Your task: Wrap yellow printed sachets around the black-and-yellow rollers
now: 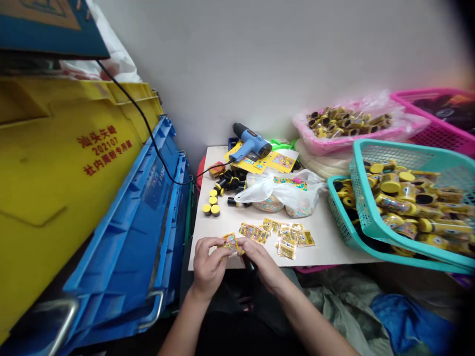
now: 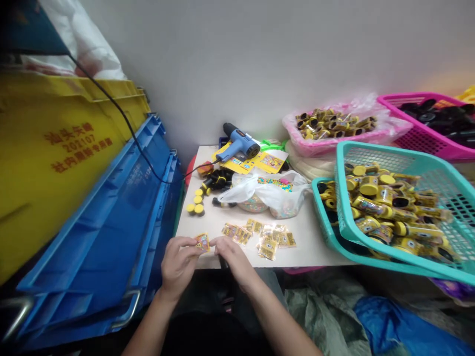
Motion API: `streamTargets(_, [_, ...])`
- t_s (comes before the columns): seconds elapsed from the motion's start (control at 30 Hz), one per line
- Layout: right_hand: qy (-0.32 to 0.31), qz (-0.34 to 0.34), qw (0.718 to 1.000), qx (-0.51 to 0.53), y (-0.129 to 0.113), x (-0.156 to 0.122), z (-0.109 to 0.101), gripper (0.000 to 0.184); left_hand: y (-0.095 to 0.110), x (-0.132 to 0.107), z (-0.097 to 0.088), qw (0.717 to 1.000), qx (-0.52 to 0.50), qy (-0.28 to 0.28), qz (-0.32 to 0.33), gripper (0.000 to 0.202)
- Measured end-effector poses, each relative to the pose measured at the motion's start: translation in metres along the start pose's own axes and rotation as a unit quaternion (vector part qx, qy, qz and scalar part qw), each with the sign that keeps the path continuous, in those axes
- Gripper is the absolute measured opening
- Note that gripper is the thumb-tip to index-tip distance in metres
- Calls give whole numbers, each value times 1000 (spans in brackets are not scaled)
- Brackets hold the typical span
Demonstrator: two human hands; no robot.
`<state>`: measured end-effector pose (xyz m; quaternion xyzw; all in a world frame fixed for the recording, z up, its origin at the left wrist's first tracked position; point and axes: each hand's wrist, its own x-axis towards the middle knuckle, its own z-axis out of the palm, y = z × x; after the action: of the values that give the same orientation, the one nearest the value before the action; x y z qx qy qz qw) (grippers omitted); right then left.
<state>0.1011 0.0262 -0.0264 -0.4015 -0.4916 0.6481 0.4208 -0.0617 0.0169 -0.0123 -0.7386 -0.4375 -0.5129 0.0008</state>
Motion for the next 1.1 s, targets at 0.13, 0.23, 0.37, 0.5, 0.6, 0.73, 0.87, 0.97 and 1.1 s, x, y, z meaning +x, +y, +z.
streamTargets(0.13, [49, -17, 999, -10, -12, -1, 4, 29, 17, 0, 7, 999, 30, 3, -14, 23])
streamTargets(0.23, [122, -26, 992, -32, -17, 4, -6, 31, 24, -1, 4, 987, -70, -101, -104, 24])
streamTargets(0.37, [147, -42, 987, -37, -17, 4, -16, 31, 26, 4, 9, 895, -288, -68, -335, 28])
streamTargets(0.5, [126, -15, 992, 8, -12, -1, -13, 35, 27, 15, 25, 802, -339, -40, -490, 51])
streamTargets(0.6, [106, -26, 994, 30, -13, -3, -17, 34, 28, 24, 27, 787, -323, -73, -520, 59])
streamTargets(0.73, [53, -23, 998, 1, -19, 1, -26, 29, 28, 27, 18, 783, -321, -123, -518, 70])
streamTargets(0.87, [81, 4, 996, 32, -19, 5, -20, 29, 30, 22, 19, 788, -347, -115, -495, 59])
streamTargets(0.97, [92, 21, 993, 67, -13, 5, -9, 29, 31, 17, 25, 785, -360, -80, -498, 50])
streamTargets(1.1, [95, 0, 992, 89, -10, 1, -9, 23, 25, 14, 24, 793, -311, -34, -523, 27])
